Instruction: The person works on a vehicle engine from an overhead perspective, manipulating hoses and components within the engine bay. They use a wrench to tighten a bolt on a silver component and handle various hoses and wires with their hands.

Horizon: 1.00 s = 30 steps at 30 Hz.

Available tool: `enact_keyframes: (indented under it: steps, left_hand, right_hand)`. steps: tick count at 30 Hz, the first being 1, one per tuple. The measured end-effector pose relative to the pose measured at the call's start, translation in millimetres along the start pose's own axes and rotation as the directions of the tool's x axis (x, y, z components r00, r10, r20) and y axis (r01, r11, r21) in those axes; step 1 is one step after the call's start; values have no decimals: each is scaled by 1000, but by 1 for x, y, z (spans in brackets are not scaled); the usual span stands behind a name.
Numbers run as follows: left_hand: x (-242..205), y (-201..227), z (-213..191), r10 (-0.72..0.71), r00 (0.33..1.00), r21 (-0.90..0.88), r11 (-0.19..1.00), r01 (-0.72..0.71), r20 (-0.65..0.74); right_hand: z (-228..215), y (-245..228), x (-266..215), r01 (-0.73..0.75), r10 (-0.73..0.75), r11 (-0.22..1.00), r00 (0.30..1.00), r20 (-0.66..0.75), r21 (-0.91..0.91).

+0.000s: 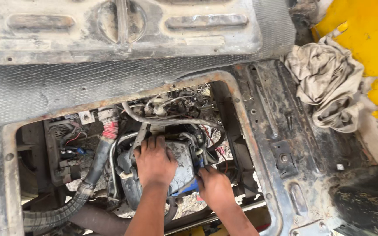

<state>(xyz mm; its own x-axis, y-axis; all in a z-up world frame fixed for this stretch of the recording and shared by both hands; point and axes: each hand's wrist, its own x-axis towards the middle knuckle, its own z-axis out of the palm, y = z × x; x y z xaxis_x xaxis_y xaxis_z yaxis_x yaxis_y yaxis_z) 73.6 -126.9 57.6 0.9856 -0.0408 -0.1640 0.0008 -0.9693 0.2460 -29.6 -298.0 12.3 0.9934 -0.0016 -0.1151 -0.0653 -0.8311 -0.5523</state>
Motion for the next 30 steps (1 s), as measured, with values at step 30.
enact_keyframes:
  steps: [30]
  left_hand:
    - [0, 1, -3, -11, 1000, -4, 1000, 11, 8]
  right_hand:
    - [-179, 144, 84, -347, 53, 651, 908, -416, -675]
